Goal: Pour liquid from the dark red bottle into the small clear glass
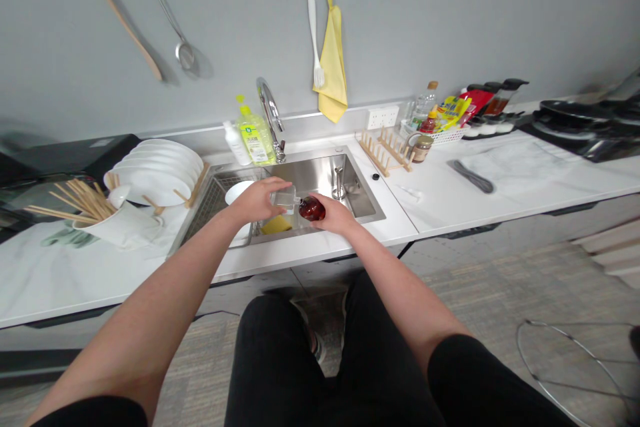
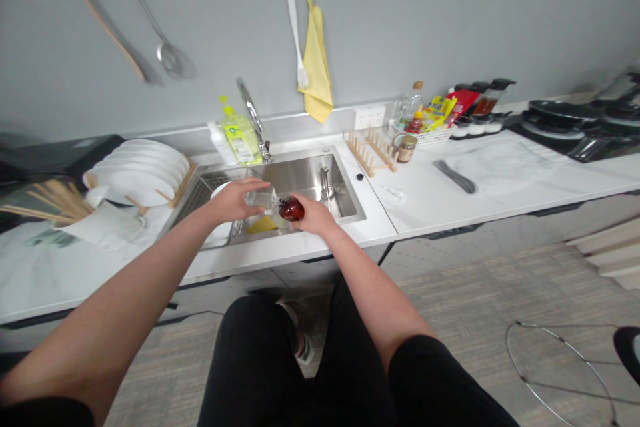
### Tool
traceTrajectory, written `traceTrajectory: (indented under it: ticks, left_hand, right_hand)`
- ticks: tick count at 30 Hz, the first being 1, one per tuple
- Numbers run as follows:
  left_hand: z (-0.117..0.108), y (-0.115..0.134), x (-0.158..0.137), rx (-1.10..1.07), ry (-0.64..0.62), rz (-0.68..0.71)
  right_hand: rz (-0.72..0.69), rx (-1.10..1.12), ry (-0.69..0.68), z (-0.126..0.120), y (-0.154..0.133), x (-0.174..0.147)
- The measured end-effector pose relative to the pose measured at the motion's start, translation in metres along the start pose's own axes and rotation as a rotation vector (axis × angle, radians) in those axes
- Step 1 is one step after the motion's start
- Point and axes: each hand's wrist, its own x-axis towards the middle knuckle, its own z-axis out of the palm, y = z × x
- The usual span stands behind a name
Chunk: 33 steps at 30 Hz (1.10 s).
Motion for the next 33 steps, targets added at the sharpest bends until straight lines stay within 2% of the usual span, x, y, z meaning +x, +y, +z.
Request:
traceTrajectory:
  ticks: [33]
  left_hand:
    - [-0.0067, 0.0018, 0.0083, 0.042, -0.024, 0.046]
  right_hand:
    - [0.035, 0.004, 0.017, -0.0045, -0.0078, -0.0009]
